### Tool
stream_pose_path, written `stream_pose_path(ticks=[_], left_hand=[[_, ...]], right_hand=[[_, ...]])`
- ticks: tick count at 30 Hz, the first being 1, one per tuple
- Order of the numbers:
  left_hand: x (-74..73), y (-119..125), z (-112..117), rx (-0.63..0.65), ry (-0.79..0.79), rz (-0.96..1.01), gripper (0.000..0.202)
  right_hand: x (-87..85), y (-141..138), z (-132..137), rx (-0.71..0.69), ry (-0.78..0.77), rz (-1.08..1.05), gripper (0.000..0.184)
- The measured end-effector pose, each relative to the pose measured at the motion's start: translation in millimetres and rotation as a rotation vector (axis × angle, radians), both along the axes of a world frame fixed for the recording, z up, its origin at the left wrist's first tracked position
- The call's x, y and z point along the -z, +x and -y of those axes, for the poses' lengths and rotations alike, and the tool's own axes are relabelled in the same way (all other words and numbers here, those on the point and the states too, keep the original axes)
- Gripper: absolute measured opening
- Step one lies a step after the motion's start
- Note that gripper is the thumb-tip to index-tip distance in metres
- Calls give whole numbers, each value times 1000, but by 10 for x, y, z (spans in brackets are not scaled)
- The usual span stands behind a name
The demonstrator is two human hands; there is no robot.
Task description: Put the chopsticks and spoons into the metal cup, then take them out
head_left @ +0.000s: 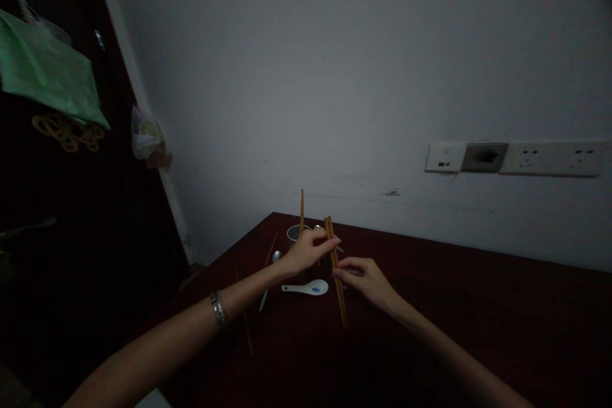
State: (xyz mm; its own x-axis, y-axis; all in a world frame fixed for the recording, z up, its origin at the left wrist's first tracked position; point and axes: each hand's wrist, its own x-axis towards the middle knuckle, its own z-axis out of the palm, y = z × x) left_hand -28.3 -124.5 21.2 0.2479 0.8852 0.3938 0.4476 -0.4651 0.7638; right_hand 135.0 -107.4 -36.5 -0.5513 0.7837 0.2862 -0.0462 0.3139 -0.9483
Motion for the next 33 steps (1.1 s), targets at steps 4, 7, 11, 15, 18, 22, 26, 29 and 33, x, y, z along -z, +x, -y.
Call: stream_pose_path(ticks=[4, 7, 11, 15, 18, 22, 26, 29, 33], left_hand=[[45, -6, 21, 49, -171, 104, 40], [62, 0, 45, 101, -250, 176, 42], [73, -21, 58, 148, -273, 242, 39], [24, -53, 60, 146, -272, 267, 38], [-13, -61, 47, 144, -276, 267, 37], [31, -60, 20, 99, -313, 310, 35], [148, -70, 20, 80, -398, 399, 31], [198, -94, 31, 60, -448, 424, 30], [207, -152, 54, -47, -427, 324, 31]], right_hand=[[-8, 20, 37, 3, -16, 0, 27], [-2, 31, 41, -36, -50, 1, 31], [13, 40, 40, -36, -53, 1, 31], [6, 39, 57, -47, -114, -9, 35], [5, 28, 76, -73, -194, -21, 39], [26, 4, 108, -66, -288, -41, 40], [27, -23, 177, -41, -339, -47, 36], [43, -18, 200, -44, -382, -50, 33], [177, 50, 30, 25, -429, 11, 29]])
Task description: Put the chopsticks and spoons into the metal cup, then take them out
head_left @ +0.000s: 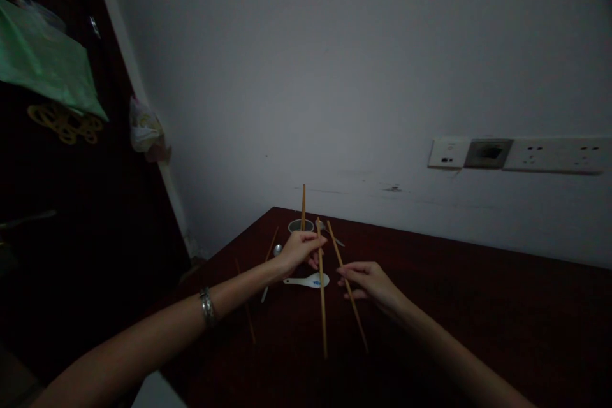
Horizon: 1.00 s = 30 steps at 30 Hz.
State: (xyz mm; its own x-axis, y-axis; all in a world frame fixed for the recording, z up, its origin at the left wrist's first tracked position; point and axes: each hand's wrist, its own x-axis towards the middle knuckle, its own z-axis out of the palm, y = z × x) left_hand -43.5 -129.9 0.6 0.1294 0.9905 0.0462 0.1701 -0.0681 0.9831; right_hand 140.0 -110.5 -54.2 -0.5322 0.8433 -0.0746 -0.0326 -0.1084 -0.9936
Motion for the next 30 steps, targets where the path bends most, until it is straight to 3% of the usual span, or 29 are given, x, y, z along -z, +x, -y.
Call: stream_pose_path(ticks=[3, 5, 8, 11, 18, 23, 30], left_hand=[[49, -21, 55, 154, -58, -320, 32], [117, -5, 117, 323, -48, -586, 27], [224, 64, 233, 457, 110, -980, 20], [279, 160, 348, 533, 198, -1225, 24], [378, 334, 454, 576, 342, -1358, 27], [459, 360, 461, 563, 339, -1358, 31], [376, 328, 509, 547, 367, -1301, 34]], right_hand=[[151, 67, -255, 76, 109, 242, 26], [237, 98, -422, 102, 324, 445, 23], [317, 105, -607, 107, 611, 677, 20], [346, 59, -731, 89, 688, 811, 20], [329, -124, -926, 168, 709, 955, 19], [339, -174, -948, 156, 761, 934, 20], [372, -163, -949, 159, 754, 876, 18]])
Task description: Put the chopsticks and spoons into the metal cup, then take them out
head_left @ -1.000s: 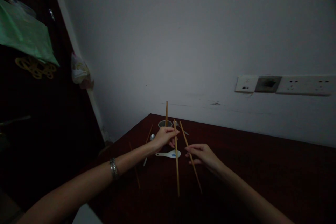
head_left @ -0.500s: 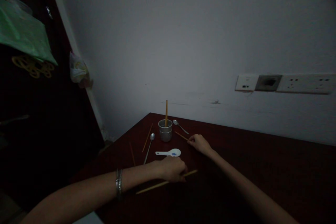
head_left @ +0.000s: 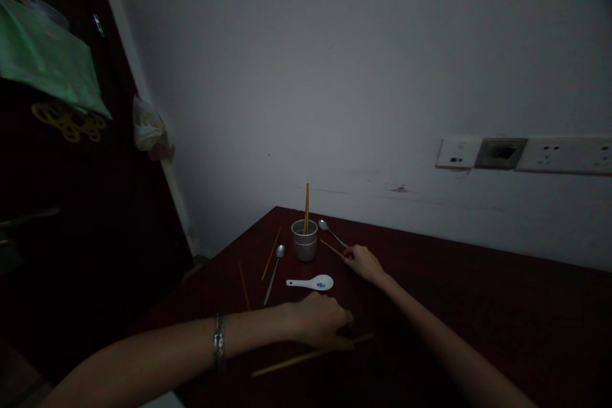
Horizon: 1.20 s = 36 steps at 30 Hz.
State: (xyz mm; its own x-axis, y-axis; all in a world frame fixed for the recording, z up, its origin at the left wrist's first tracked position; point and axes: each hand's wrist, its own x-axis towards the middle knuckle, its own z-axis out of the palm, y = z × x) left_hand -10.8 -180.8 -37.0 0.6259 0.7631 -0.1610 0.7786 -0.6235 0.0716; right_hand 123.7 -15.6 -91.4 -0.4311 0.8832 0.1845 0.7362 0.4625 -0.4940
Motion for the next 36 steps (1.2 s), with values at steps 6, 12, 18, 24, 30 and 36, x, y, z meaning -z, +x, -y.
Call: stream_pose_path(ticks=[6, 12, 18, 24, 30, 36], left_hand=[[-530, -345, -526, -276, 409, 311, 30], [-812, -1065, -1464, -662, 570, 636, 26], [-481, -1286, -1869, -737, 141, 962, 54], [-314, -1216, -1892, -762, -40, 1134, 39], [-246, -1252, -1947, -659, -109, 1178, 32], [-212, -1251, -1944, -658, -138, 1192, 32]], right_hand=[[-132, -83, 32, -85, 135, -132, 23], [-322, -228, 101, -170, 162, -255, 22], [-376, -291, 178, -223, 161, -331, 21], [-364, -272, 241, -222, 122, -340, 21], [-308, -230, 210, -222, 117, -329, 21], [-285, -221, 218, -224, 103, -324, 21]])
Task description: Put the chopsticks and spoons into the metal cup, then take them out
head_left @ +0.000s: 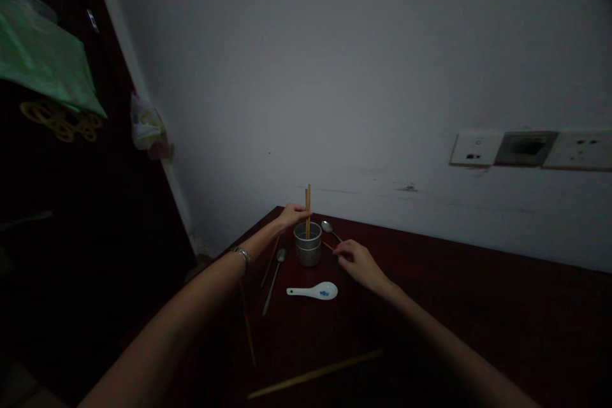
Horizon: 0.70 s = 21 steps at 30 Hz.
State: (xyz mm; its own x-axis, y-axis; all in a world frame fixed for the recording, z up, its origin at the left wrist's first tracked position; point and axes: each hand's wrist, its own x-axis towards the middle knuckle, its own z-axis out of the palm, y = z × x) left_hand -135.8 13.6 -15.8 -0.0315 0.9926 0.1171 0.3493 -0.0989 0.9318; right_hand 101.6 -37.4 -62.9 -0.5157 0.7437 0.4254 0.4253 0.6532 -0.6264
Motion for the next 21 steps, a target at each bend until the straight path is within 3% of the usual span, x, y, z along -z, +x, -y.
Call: stream_pose_path(ticks=[4, 7, 13, 18, 21], left_hand=[[-62, 25, 27, -36, 12, 5, 28], [-202, 39, 38, -105, 95, 6, 21], [-693, 51, 137, -133, 243, 79, 24], [-1159, 144, 414, -18, 253, 231, 26], [-1343, 258, 625, 75, 212, 226, 27]], right_hand=[[-9, -1, 21, -21, 15, -15, 21], [-55, 5, 39, -21, 12, -28, 20], [-247, 44, 85, -18, 51, -77, 20], [-465, 61, 103, 39, 3, -193, 21], [-609, 42, 102, 27, -118, -336, 23]])
